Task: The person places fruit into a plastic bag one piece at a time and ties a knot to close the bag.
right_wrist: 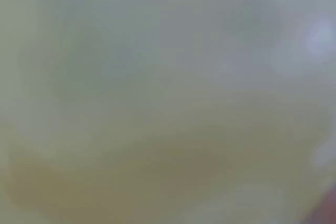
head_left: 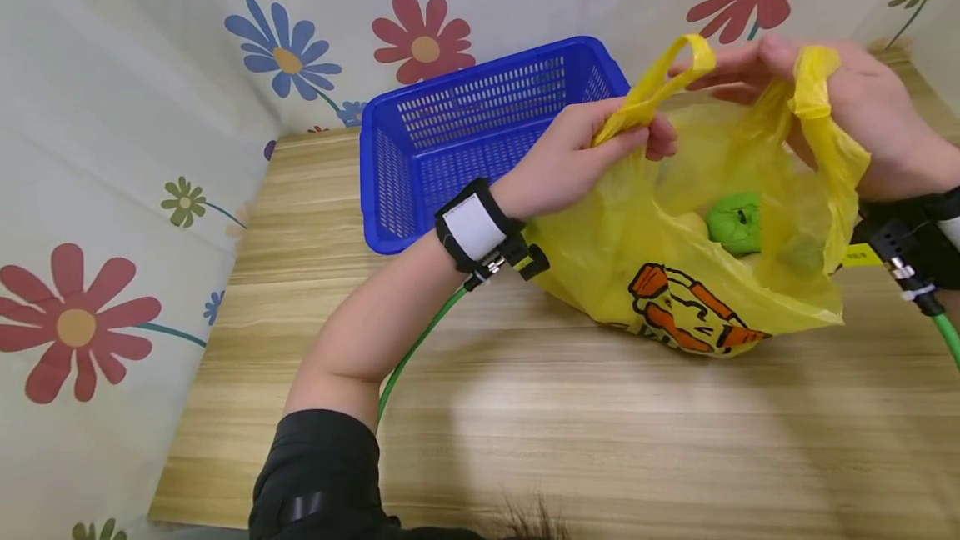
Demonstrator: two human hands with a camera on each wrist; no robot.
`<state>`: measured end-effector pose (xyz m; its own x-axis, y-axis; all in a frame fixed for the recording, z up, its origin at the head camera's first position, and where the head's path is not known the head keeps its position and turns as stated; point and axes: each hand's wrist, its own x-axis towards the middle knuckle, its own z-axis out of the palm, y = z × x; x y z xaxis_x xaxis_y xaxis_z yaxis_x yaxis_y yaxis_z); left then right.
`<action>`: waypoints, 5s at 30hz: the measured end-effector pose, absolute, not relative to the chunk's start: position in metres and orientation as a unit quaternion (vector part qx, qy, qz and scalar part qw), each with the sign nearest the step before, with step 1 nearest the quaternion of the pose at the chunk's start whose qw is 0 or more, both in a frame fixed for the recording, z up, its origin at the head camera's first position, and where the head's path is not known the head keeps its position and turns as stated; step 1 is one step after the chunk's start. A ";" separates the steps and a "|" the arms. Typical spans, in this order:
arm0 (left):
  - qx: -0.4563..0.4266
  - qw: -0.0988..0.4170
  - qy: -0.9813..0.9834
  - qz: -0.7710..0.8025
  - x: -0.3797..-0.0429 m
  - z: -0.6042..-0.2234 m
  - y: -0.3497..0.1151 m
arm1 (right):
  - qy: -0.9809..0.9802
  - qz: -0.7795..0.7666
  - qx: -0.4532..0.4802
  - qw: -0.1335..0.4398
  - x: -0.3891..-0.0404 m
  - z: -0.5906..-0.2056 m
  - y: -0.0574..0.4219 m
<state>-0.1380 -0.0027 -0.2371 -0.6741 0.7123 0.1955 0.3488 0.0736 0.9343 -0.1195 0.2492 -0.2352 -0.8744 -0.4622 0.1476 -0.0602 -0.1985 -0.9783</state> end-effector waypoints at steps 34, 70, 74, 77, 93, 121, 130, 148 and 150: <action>0.255 0.124 0.743 0.607 -0.151 -0.212 0.023 | 0.901 -0.394 -0.162 0.076 -0.095 -0.247 0.219; 0.412 0.077 0.709 0.566 -0.139 -0.219 0.008 | 0.602 -0.793 -0.070 0.062 -0.107 -0.262 0.223; 0.511 -0.014 0.800 0.314 -0.145 -0.211 0.025 | 0.744 -0.658 -0.113 0.040 -0.108 -0.262 0.210; 0.509 -0.026 0.846 0.158 -0.154 -0.208 0.037 | 0.818 -0.557 -0.139 0.030 -0.107 -0.263 0.206; 0.376 0.094 0.901 0.196 -0.162 -0.226 0.049 | 0.824 -0.517 -0.228 0.053 -0.099 -0.260 0.209; 0.478 0.071 0.857 0.178 -0.152 -0.210 0.010 | 0.769 -0.622 -0.128 0.078 -0.103 -0.253 0.214; 0.531 -0.007 0.840 0.108 -0.150 -0.213 0.001 | 0.773 -0.618 -0.067 0.126 -0.106 -0.250 0.218; 0.472 0.107 0.822 0.301 -0.172 -0.229 0.000 | 0.852 -0.512 -0.111 0.020 -0.105 -0.254 0.211; 0.465 0.126 0.809 0.336 -0.175 -0.232 0.000 | 0.864 -0.488 -0.120 -0.039 -0.102 -0.252 0.210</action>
<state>-0.1748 0.0000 -0.2316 -0.5357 0.8374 0.1086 0.6676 0.3414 0.6616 -0.1017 0.2104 -0.2518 -0.9680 -0.1703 0.1845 -0.2460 0.4955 -0.8330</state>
